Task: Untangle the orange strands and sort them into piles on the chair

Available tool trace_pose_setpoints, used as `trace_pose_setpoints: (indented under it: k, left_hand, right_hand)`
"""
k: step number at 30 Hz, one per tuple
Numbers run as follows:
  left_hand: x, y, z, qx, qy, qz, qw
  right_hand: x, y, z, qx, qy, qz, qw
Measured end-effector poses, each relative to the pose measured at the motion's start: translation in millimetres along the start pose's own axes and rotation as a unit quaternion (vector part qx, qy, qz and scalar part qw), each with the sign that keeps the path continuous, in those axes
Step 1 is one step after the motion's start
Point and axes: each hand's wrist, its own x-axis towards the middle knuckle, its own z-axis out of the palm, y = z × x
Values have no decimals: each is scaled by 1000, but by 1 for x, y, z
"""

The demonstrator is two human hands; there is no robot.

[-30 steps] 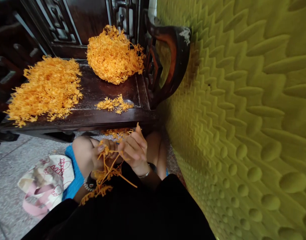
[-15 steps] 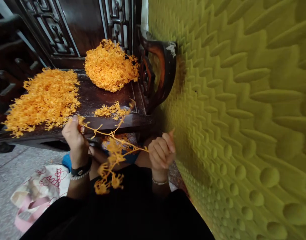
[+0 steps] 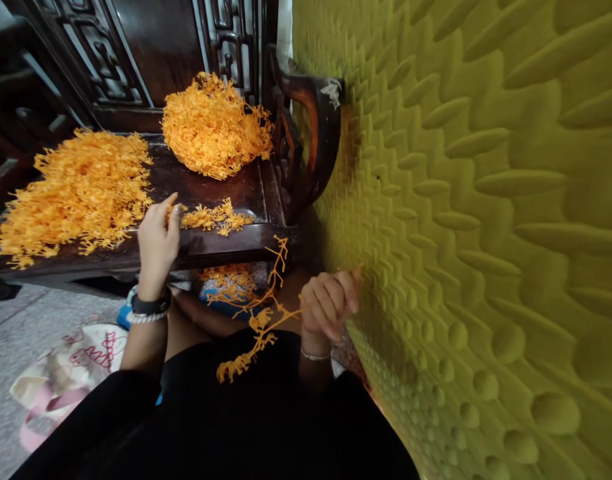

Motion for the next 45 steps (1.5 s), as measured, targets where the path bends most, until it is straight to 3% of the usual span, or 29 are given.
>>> trace_pose_setpoints:
  k: [3, 6, 11, 18, 21, 25, 27, 29, 31, 34, 36, 40, 45]
  left_hand:
    - [9, 2, 23, 61, -65, 13, 996]
    - [12, 3, 36, 104, -103, 2, 989]
    - [10, 2, 42, 80, -95, -26, 992]
    - [14, -15, 51, -38, -65, -22, 997]
    - [13, -2, 45, -19, -51, -6, 998]
    - [-10, 30, 11, -81, -49, 62, 994]
    - [-33, 45, -11, -192, -124, 90, 969]
    - [-61, 57, -29, -291, -286, 99, 908]
    - [-86, 65, -35, -320, -371, 154, 858]
    - [-110, 74, -25, -328, -458, 266, 782]
    - [-119, 76, -13, -341, -492, 275, 752]
    - [-126, 77, 4, -365, -499, 187, 764]
    - [-127, 79, 10, -350, -505, 144, 776]
  right_hand:
    - [2, 2, -8, 124, -3, -117, 985]
    - [2, 4, -8, 156, 11, -148, 977]
    - [3, 2, -4, 171, 22, -149, 974]
    - [5, 11, -2, 228, 50, -200, 951]
    - [7, 14, -1, 201, 60, -183, 960]
    - [9, 7, 5, 15, 63, -41, 997]
    - [9, 5, 10, -77, 61, -2, 995]
    - [8, 6, 13, -141, 73, -13, 987]
    - [6, 10, 15, -216, 97, -41, 971]
    - [5, 19, 15, -377, 163, -83, 908]
    - [6, 24, 17, -485, 206, -95, 845]
    - [10, 29, 23, -656, 294, -46, 693]
    - [5, 12, 19, -792, 350, -29, 500]
